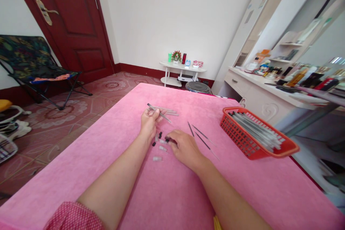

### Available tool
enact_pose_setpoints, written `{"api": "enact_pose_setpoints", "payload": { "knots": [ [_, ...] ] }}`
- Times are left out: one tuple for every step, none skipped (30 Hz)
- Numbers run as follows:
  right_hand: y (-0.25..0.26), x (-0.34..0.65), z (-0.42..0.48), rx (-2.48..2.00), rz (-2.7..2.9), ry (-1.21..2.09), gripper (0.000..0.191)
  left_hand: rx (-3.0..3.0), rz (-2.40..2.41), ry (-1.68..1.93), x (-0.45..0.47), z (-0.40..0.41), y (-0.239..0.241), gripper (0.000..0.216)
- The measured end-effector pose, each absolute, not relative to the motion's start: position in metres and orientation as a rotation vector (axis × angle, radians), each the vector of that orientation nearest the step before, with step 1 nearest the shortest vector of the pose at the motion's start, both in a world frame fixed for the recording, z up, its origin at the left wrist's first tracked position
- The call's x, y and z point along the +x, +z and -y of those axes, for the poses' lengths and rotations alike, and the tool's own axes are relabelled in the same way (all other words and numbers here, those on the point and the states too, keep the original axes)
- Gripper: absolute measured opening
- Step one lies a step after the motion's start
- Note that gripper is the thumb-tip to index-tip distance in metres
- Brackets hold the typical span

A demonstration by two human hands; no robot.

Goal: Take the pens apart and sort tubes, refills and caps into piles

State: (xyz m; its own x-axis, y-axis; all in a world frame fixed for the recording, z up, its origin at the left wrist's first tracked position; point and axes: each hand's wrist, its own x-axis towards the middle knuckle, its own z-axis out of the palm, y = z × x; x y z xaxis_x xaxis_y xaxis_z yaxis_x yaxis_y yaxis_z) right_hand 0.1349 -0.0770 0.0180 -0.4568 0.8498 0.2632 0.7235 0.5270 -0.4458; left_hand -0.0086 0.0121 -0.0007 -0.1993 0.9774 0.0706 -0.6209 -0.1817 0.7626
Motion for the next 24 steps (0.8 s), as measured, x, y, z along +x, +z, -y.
{"api": "enact_pose_setpoints", "payload": {
  "knots": [
    [0.019, 0.134, 0.078, -1.286, 2.326, 0.377, 0.028, 0.682, -0.728, 1.675, -0.009, -0.012, -0.001, 0.037],
    [0.019, 0.132, 0.078, -1.285, 2.339, 0.377, 0.031, 0.679, -0.734, 1.674, -0.009, -0.013, -0.002, 0.037],
    [0.019, 0.131, 0.079, -1.282, 2.354, 0.374, 0.034, 0.677, -0.737, 1.673, -0.010, -0.013, -0.003, 0.037],
    [0.019, 0.129, 0.079, -1.272, 2.371, 0.366, 0.037, 0.674, -0.737, 1.673, -0.010, -0.014, -0.003, 0.038],
    [0.019, 0.128, 0.079, -1.257, 2.391, 0.352, 0.038, 0.673, -0.732, 1.672, -0.010, -0.014, -0.004, 0.038],
    [0.018, 0.126, 0.079, -1.237, 2.411, 0.332, 0.037, 0.673, -0.726, 1.671, -0.010, -0.014, -0.005, 0.038],
    [0.017, 0.125, 0.079, -1.219, 2.431, 0.309, 0.036, 0.675, -0.719, 1.671, -0.009, -0.014, -0.005, 0.038],
    [0.016, 0.124, 0.078, -1.204, 2.448, 0.284, 0.033, 0.679, -0.712, 1.671, -0.009, -0.014, -0.006, 0.038],
    [0.014, 0.123, 0.077, -1.197, 2.459, 0.260, 0.031, 0.687, -0.707, 1.670, -0.008, -0.014, -0.006, 0.038],
    [0.013, 0.122, 0.077, -1.199, 2.465, 0.239, 0.029, 0.698, -0.705, 1.671, -0.008, -0.014, -0.006, 0.038],
    [0.013, 0.122, 0.076, -1.207, 2.468, 0.221, 0.027, 0.710, -0.707, 1.671, -0.007, -0.013, -0.006, 0.038],
    [0.012, 0.122, 0.076, -1.219, 2.471, 0.209, 0.025, 0.723, -0.714, 1.670, -0.006, -0.013, -0.006, 0.038],
    [0.013, 0.122, 0.076, -1.231, 2.476, 0.199, 0.023, 0.737, -0.721, 1.666, -0.005, -0.012, -0.005, 0.038],
    [0.014, 0.122, 0.077, -1.246, 2.480, 0.191, 0.021, 0.750, -0.728, 1.662, -0.004, -0.011, -0.005, 0.038],
    [0.016, 0.122, 0.077, -1.262, 2.481, 0.183, 0.021, 0.760, -0.734, 1.658, -0.004, -0.011, -0.005, 0.037],
    [0.018, 0.123, 0.078, -1.277, 2.475, 0.177, 0.021, 0.768, -0.737, 1.655, -0.004, -0.011, -0.005, 0.037],
    [0.020, 0.124, 0.079, -1.290, 2.456, 0.175, 0.021, 0.774, -0.736, 1.655, -0.003, -0.010, -0.006, 0.037],
    [0.022, 0.126, 0.079, -1.303, 2.421, 0.183, 0.023, 0.778, -0.731, 1.657, -0.003, -0.010, -0.006, 0.038],
    [0.024, 0.128, 0.079, -1.313, 2.371, 0.205, 0.024, 0.780, -0.723, 1.660, -0.004, -0.011, -0.006, 0.038],
    [0.025, 0.131, 0.078, -1.318, 2.308, 0.242, 0.025, 0.779, -0.710, 1.662, -0.004, -0.011, -0.006, 0.038],
    [0.026, 0.135, 0.076, -1.319, 2.228, 0.290, 0.025, 0.776, -0.695, 1.662, -0.004, -0.011, -0.006, 0.039],
    [0.026, 0.139, 0.073, -1.318, 2.128, 0.353, 0.023, 0.770, -0.678, 1.659, -0.004, -0.011, -0.006, 0.039],
    [0.026, 0.142, 0.070, -1.315, 2.001, 0.435, 0.020, 0.761, -0.662, 1.653, -0.004, -0.011, -0.006, 0.039],
    [0.025, 0.146, 0.066, -1.307, 1.849, 0.539, 0.015, 0.747, -0.650, 1.643, -0.004, -0.011, -0.006, 0.038]
  ]
}}
